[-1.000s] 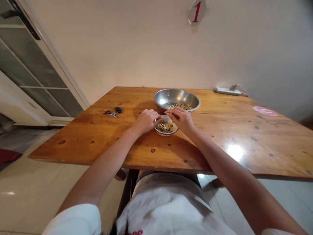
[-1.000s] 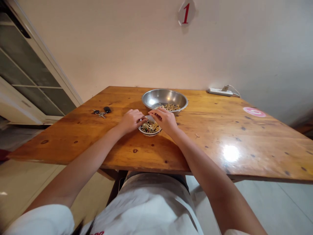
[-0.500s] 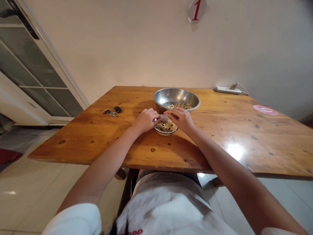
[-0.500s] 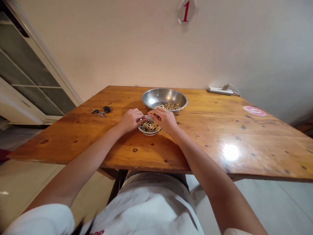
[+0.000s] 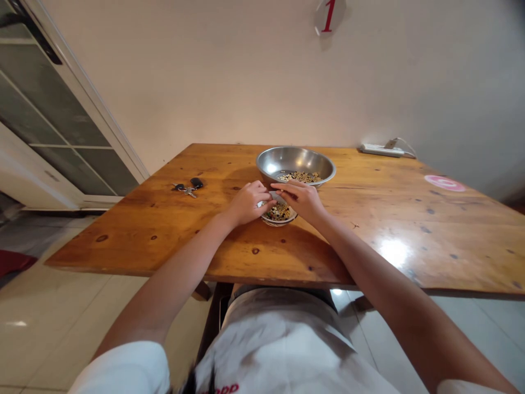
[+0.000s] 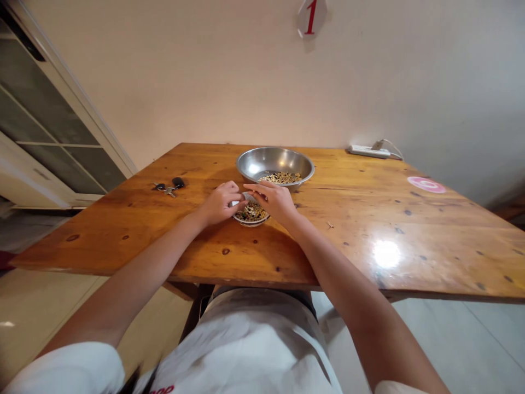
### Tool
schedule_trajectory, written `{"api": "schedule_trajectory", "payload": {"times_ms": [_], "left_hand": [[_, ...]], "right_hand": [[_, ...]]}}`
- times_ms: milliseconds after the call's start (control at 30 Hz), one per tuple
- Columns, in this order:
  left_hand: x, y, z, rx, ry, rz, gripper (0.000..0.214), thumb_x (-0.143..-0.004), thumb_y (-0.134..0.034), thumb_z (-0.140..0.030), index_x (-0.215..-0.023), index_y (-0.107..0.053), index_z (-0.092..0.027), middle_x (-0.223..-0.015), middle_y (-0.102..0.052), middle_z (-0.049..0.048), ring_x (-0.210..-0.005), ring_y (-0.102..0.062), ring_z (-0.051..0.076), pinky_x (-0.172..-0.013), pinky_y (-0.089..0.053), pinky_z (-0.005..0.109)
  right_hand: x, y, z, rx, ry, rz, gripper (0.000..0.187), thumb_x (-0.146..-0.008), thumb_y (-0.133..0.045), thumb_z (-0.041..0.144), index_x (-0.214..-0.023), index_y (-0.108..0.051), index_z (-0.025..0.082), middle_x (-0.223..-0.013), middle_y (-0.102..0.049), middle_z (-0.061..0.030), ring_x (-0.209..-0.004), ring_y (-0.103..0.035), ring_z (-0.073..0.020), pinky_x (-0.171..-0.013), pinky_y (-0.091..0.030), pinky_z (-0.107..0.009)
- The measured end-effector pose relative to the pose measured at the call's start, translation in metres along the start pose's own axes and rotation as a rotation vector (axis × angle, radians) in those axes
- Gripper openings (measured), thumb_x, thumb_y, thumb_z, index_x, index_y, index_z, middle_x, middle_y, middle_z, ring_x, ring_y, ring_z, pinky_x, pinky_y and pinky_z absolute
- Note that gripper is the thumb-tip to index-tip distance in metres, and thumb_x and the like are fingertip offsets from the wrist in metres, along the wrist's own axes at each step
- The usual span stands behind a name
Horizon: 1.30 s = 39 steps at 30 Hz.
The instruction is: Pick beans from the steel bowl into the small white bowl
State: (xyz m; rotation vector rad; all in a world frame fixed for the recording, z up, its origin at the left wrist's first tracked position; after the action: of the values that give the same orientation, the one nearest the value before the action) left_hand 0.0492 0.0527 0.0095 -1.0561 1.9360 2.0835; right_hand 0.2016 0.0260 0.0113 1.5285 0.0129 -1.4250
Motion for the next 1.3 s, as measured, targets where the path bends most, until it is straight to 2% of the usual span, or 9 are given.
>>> {"api": "schedule_trajectory", "payload": {"times_ms": [133, 300, 467, 600, 733, 933, 1133, 1300], "left_hand": [[0.000, 0.000, 0.001, 0.006, 0.020, 0.004, 0.040, -0.094, -0.039, -0.038, -0.072, -0.065, -0.017, -0.070, -0.058, 0.0054, -0.082, -0.049, 0.020, -0.077, -0.041, 0.033], [0.000, 0.001, 0.000, -0.007, 0.032, 0.015, 0.038, -0.094, -0.039, -0.036, -0.073, -0.065, -0.018, -0.069, -0.057, 0.0050, -0.080, -0.048, 0.020, -0.077, -0.041, 0.033], [0.000, 0.001, -0.001, -0.001, 0.034, 0.010, 0.034, -0.094, -0.039, -0.034, -0.080, -0.067, -0.018, -0.074, -0.061, 0.0042, -0.082, -0.049, 0.019, -0.078, -0.039, 0.033], [0.000, 0.002, -0.001, 0.037, 0.040, 0.004, 0.034, -0.094, -0.040, -0.033, -0.080, -0.067, -0.018, -0.076, -0.064, 0.0035, -0.083, -0.050, 0.019, -0.080, -0.039, 0.032], [0.000, 0.003, -0.002, 0.057, 0.018, -0.001, 0.033, -0.093, -0.041, -0.032, -0.082, -0.067, -0.017, -0.076, -0.064, 0.0039, -0.082, -0.050, 0.019, -0.080, -0.040, 0.033], [0.001, 0.005, -0.002, 0.063, -0.009, -0.005, 0.030, -0.093, -0.043, -0.032, -0.083, -0.068, -0.018, -0.078, -0.063, 0.0049, -0.083, -0.050, 0.019, -0.080, -0.041, 0.032], [0.001, 0.005, 0.001, 0.106, -0.007, 0.054, 0.026, -0.091, -0.043, -0.030, -0.092, -0.067, -0.019, -0.089, -0.062, 0.0060, -0.086, -0.052, 0.018, -0.081, -0.042, 0.032], [0.001, 0.007, 0.001, 0.131, 0.014, 0.081, 0.025, -0.089, -0.042, -0.027, -0.084, -0.064, -0.018, -0.087, -0.060, 0.0059, -0.084, -0.054, 0.018, -0.080, -0.043, 0.032]], "right_hand": [[0.000, 0.000, 0.000, -0.074, 0.002, 0.017, 0.030, -0.090, -0.048, 0.017, -0.115, -0.066, 0.016, -0.085, -0.068, -0.0059, -0.067, -0.060, -0.0134, -0.062, -0.045, -0.026], [0.001, -0.002, -0.004, -0.113, -0.029, 0.028, 0.031, -0.091, -0.048, 0.020, -0.117, -0.065, 0.021, -0.085, -0.068, -0.0042, -0.066, -0.059, -0.0129, -0.064, -0.046, -0.027], [0.001, -0.002, -0.007, -0.158, -0.100, 0.025, 0.025, -0.089, -0.053, 0.024, -0.107, -0.070, 0.022, -0.082, -0.069, -0.0038, -0.067, -0.062, -0.0135, -0.064, -0.047, -0.027], [0.000, 0.001, -0.010, -0.200, -0.185, -0.031, 0.017, -0.086, -0.060, 0.029, -0.094, -0.074, 0.025, -0.082, -0.071, -0.0029, -0.068, -0.064, -0.0142, -0.062, -0.048, -0.026], [0.000, 0.004, -0.008, -0.241, -0.158, -0.051, 0.015, -0.084, -0.062, 0.029, -0.090, -0.075, 0.024, -0.081, -0.072, -0.0023, -0.068, -0.065, -0.0139, -0.062, -0.049, -0.026], [-0.001, 0.005, -0.003, -0.221, -0.119, 0.008, 0.015, -0.083, -0.064, 0.029, -0.093, -0.075, 0.025, -0.075, -0.069, -0.0011, -0.059, -0.059, -0.0113, -0.059, -0.047, -0.026], [-0.001, 0.003, -0.002, -0.160, -0.031, 0.026, 0.018, -0.086, -0.060, 0.029, -0.097, -0.074, 0.024, -0.073, -0.069, -0.0013, -0.058, -0.057, -0.0114, -0.059, -0.044, -0.025], [-0.001, 0.003, -0.001, -0.155, -0.008, 0.043, 0.020, -0.087, -0.058, 0.030, -0.098, -0.074, 0.025, -0.076, -0.070, -0.0020, -0.061, -0.058, -0.0119, -0.061, -0.044, -0.026]]}}
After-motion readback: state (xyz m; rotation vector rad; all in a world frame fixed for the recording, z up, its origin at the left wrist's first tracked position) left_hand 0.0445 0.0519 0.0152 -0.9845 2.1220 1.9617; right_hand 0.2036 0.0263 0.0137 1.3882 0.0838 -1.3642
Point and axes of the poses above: each hand's wrist, its own x-axis away from the middle knuckle, its own y-axis out of the back of the hand, z = x × y, the point moved 4 cm from there along -x, towards the middle knuckle
